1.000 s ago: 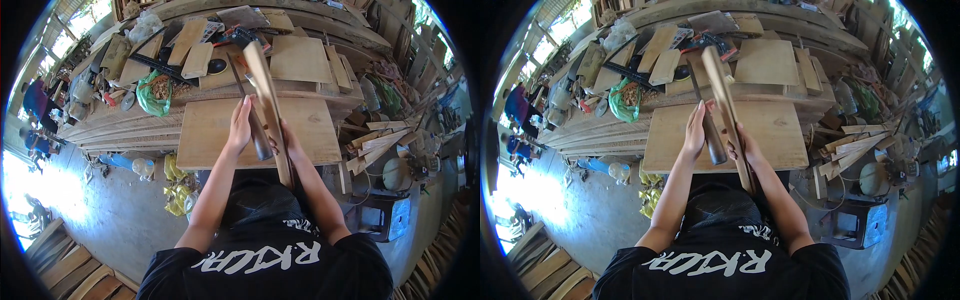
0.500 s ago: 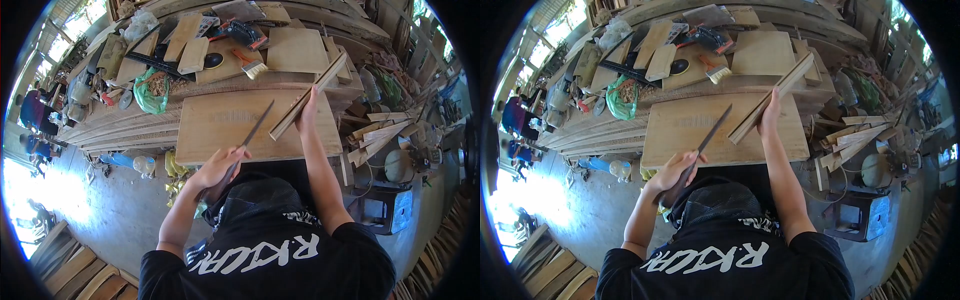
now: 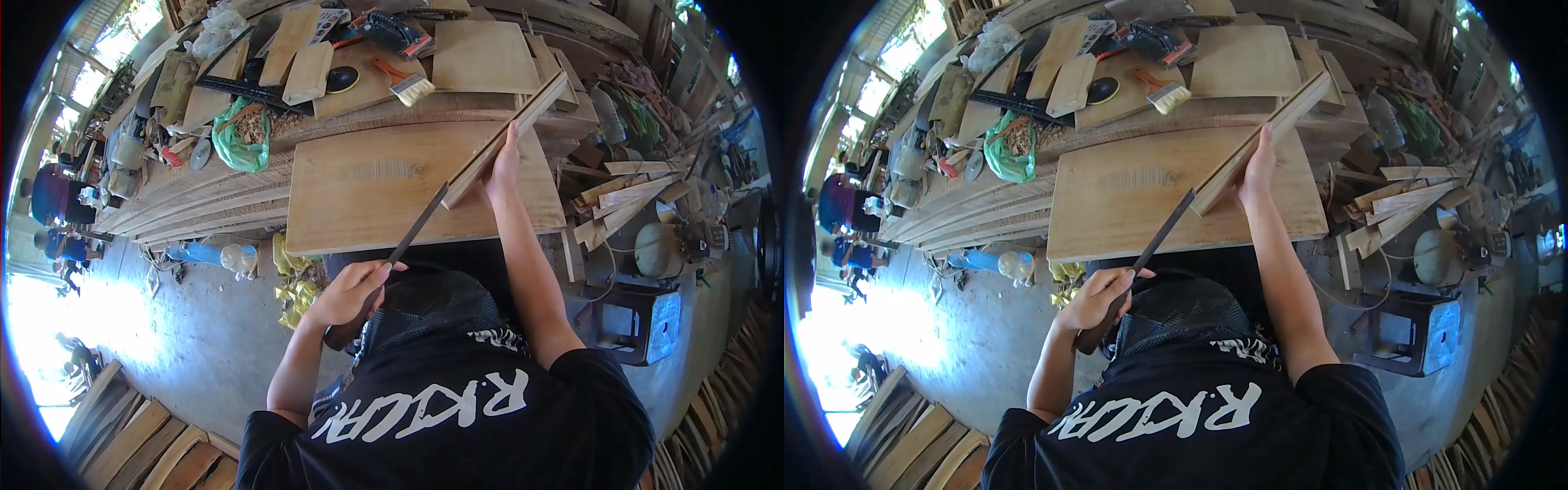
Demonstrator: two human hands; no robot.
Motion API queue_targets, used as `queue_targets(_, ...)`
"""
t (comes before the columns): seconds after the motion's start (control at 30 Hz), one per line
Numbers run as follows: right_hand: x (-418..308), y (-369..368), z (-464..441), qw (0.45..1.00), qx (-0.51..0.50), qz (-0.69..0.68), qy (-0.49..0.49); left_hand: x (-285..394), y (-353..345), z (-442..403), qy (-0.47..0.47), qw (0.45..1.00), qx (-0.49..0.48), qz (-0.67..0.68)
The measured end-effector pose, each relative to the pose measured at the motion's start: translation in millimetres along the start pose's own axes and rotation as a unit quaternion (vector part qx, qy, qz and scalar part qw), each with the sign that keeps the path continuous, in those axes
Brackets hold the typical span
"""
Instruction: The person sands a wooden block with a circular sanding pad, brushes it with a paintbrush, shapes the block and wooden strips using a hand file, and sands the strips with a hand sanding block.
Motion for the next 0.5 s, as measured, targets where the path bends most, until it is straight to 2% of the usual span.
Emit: queue_targets(0.5, 1.9, 5.8, -1.6, 1.000, -0.005, 0.006, 0.005, -4.9, 4.0, -0.7, 0.012, 0.999, -0.011, -0.030)
Point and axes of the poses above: each hand's wrist, its own z-axis away from the middle knuckle, its own y-axis out of the back of the hand, x = y × z, the point moved 1 cm from there along -z, towards the middle knuckle, and after that the axes turned 11 degrees about -x, right-handed, at the moved point
